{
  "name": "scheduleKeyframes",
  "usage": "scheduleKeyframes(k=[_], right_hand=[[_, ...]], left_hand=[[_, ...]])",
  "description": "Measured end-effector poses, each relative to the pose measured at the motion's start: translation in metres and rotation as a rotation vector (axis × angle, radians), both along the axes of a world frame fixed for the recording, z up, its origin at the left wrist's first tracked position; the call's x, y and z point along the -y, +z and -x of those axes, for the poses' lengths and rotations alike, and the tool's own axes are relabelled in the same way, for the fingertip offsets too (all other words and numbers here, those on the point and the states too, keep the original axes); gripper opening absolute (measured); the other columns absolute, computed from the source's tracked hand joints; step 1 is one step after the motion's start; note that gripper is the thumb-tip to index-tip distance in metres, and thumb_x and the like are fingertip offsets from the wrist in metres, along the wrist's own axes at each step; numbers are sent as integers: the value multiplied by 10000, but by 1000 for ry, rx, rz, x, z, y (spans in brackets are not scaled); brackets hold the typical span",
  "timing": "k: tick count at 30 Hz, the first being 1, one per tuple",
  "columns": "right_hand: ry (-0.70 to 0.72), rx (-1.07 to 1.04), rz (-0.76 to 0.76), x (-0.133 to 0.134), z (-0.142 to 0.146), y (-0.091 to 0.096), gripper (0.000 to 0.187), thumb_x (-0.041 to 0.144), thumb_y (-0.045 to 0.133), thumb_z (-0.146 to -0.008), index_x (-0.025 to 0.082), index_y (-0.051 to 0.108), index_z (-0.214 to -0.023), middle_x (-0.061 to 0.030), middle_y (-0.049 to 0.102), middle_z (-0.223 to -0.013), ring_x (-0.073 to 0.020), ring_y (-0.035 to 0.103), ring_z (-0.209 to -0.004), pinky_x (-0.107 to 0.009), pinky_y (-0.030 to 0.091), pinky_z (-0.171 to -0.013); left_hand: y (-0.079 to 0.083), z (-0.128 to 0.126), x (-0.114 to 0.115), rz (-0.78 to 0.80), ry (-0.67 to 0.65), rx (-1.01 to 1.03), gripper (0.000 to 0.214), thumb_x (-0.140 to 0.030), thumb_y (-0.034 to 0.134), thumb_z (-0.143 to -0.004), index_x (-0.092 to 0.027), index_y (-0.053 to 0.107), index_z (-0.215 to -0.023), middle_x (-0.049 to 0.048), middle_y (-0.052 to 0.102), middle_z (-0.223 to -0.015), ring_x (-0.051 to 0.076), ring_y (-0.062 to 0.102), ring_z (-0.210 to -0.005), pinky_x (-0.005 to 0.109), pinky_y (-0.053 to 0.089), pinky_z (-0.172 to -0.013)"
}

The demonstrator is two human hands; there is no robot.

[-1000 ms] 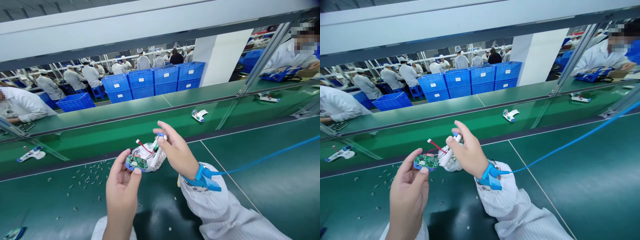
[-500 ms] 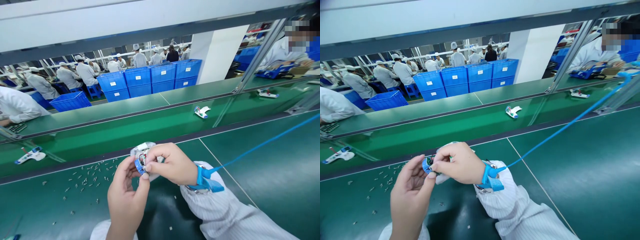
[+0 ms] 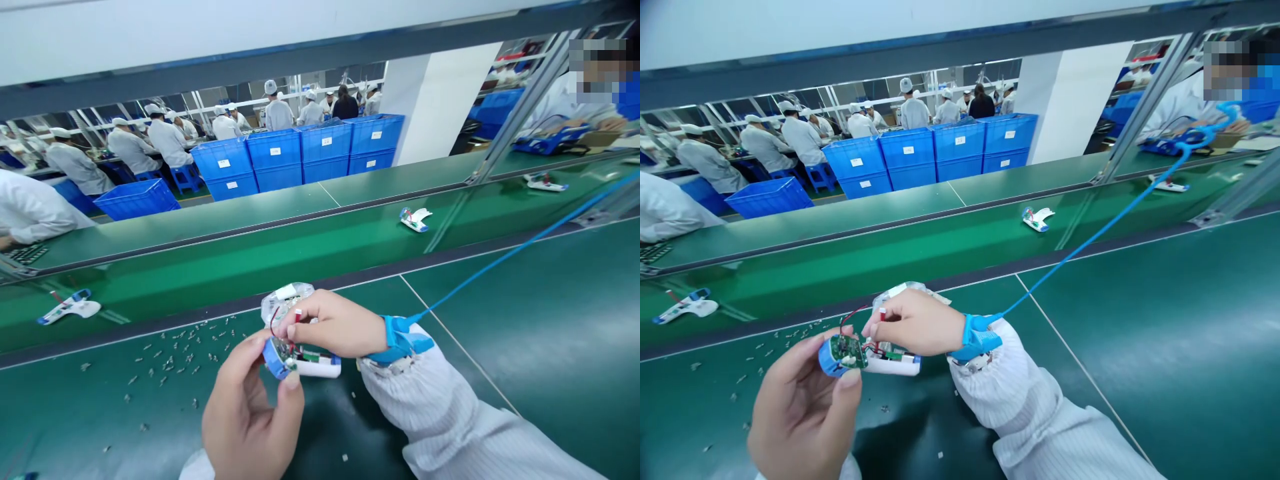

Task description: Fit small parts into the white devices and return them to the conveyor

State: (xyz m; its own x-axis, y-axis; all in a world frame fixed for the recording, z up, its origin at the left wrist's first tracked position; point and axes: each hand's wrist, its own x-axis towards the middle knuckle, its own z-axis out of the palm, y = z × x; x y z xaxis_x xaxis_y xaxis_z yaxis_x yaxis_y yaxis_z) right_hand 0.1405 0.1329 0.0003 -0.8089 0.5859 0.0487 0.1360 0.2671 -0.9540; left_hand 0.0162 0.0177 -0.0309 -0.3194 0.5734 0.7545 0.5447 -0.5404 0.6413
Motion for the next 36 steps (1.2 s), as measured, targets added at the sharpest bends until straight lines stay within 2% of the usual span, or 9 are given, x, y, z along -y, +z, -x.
scheduleKeyframes(k=[6,9,11,16,20,24,27,31,36], right_hand=[[67,-37,177,2,1,-6,235,225,496,-852,106,685,-923,-53,690,-802,-138,632,-754,-253,498,-725],[65,-7,200,2,0,-3,180,182,513,-823,114,679,-825,-28,674,-716,-120,621,-695,-235,500,-696],[35,17,173,3,0,-2,169,166,521,-806,117,676,-759,-21,674,-694,-116,619,-679,-223,495,-676],[-10,117,-60,0,2,-3,224,215,551,-794,116,699,-659,-9,661,-620,-98,562,-590,-188,428,-565],[-30,129,-63,0,2,-3,214,217,565,-783,112,703,-658,-2,640,-604,-83,515,-547,-182,375,-519],[-78,140,-123,2,-1,2,172,169,560,-788,124,704,-707,15,623,-611,-73,492,-549,-185,339,-526],[-163,231,-275,0,-3,4,194,144,535,-807,145,691,-690,38,565,-554,-64,445,-517,-194,285,-516],[-259,319,-385,-3,-2,2,226,129,533,-790,142,596,-573,28,524,-533,-81,404,-516,-241,220,-532],[-392,345,-485,3,4,0,242,141,504,-825,155,567,-592,-9,564,-605,-141,459,-667,-286,261,-666]], left_hand=[[-2,-4,-1,-85,73,0,613,58,648,-667,-206,587,-1217,44,661,-1099,154,666,-959,205,567,-808],[-1,-7,3,-64,93,63,612,36,665,-680,-250,585,-1215,33,652,-1120,160,657,-982,223,562,-820],[-1,-8,5,-45,92,63,619,29,664,-687,-264,577,-1225,33,647,-1125,168,650,-1001,229,560,-820],[-3,-8,6,-62,107,-3,667,41,661,-670,-263,561,-1256,35,647,-1128,168,644,-1004,219,555,-814],[-1,-8,6,-53,131,-12,661,24,674,-661,-271,571,-1244,20,651,-1117,161,640,-1005,216,544,-842],[5,-6,3,175,128,278,377,-131,691,-755,-272,634,-1101,23,677,-1014,178,678,-929,243,570,-792],[4,-6,-4,374,-22,558,289,-224,677,-809,-265,622,-1090,42,688,-1003,168,693,-886,219,577,-735],[-6,-15,-15,447,-223,737,318,-267,720,-778,-245,618,-1078,63,681,-1062,178,676,-958,225,561,-789],[-13,-25,-26,452,-224,815,364,-358,751,-731,-224,602,-1036,82,676,-1060,204,670,-974,259,568,-772]])
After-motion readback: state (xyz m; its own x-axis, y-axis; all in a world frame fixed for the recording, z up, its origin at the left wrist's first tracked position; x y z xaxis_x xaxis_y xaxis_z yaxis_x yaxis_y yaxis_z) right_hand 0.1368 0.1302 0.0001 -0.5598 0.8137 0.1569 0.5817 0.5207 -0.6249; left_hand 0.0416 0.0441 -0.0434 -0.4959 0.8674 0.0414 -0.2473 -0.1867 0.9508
